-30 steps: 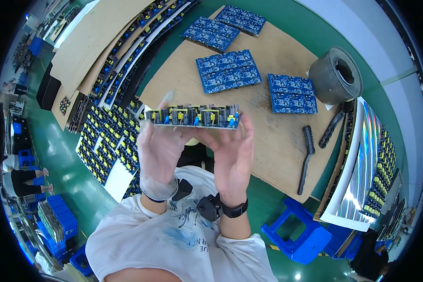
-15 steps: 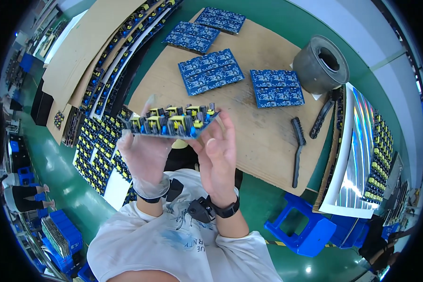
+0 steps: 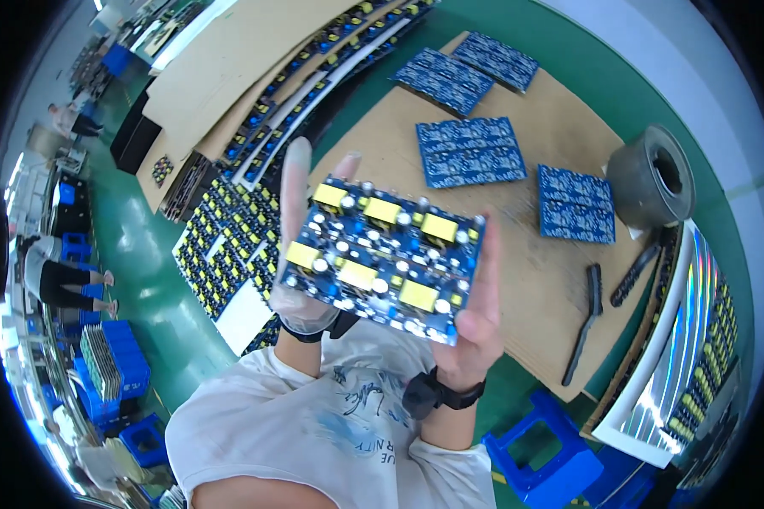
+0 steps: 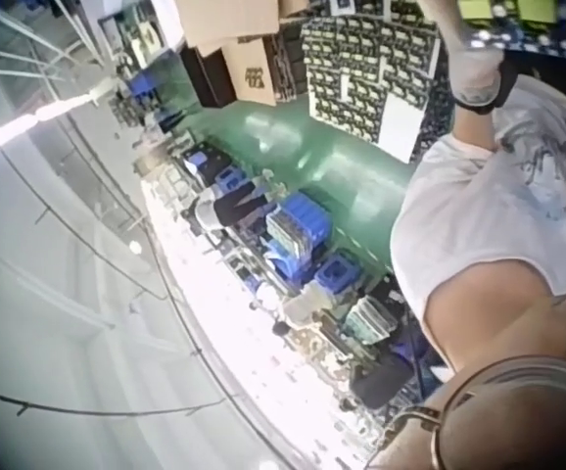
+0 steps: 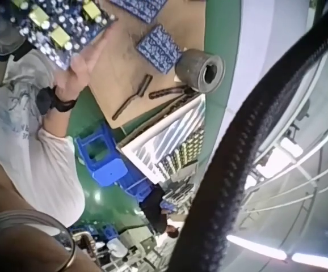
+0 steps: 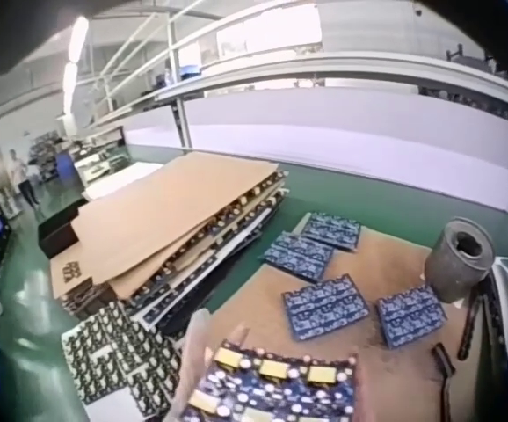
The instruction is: Inspecting and sorting electronic circuit boards at a factory workstation.
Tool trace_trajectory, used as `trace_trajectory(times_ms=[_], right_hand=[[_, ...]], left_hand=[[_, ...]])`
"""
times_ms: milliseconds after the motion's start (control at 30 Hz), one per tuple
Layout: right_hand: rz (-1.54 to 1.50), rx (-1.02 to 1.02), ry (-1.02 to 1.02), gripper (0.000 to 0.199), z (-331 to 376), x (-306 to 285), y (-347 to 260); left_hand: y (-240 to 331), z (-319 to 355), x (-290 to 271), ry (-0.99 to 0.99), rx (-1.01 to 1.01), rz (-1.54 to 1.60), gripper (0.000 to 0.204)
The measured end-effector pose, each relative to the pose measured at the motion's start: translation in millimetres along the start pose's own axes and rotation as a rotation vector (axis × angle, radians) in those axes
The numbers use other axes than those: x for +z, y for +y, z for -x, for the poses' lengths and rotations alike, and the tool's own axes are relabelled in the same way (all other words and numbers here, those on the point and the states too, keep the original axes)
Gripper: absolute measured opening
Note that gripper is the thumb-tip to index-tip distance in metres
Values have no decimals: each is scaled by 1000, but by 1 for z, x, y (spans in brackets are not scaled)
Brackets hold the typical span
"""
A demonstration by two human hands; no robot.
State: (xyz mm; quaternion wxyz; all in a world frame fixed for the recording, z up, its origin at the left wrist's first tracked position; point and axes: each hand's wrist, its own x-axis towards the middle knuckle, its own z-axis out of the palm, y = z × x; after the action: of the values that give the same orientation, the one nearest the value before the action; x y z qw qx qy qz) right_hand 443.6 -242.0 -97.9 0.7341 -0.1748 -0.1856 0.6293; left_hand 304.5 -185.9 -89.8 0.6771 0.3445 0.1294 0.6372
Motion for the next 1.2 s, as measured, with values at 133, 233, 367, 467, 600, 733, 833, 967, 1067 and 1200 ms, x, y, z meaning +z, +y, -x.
trace_trajectory(times_ms=[133, 233, 367, 467, 600, 733, 833, 967, 1067, 1200], right_hand=[[-2, -22, 45, 98, -2, -8, 1], [17, -18, 96, 97, 1, -9, -2], [7, 1, 55, 95, -4, -7, 1], [-36, -1, 48, 96, -4, -8, 4], [68, 23, 13, 95, -2, 3, 0], [109, 64, 4, 97, 0, 7, -1], [82, 76, 23, 100, 0, 8, 0], [63, 87, 27, 104, 3, 7, -3], [93, 74, 16, 106, 4, 5, -9], [250, -11, -4, 107, 9, -5, -17]], left_hand=[[5, 3, 5, 12, -12, -14, 134], [6, 7, 11, 41, -107, 69, 135], [7, 6, 10, 39, -93, 47, 133], [11, 1, 23, 364, -242, 95, 131], [-1, 11, -4, 48, -65, 106, 119], [2, 1, -3, -47, 20, 226, 105], [-2, 0, -6, -77, -9, 43, 103], [-6, 2, -19, -132, -20, -355, 99], [-3, 5, -33, -147, 3, -679, 96], [5, 7, -47, -146, 46, -1122, 93]])
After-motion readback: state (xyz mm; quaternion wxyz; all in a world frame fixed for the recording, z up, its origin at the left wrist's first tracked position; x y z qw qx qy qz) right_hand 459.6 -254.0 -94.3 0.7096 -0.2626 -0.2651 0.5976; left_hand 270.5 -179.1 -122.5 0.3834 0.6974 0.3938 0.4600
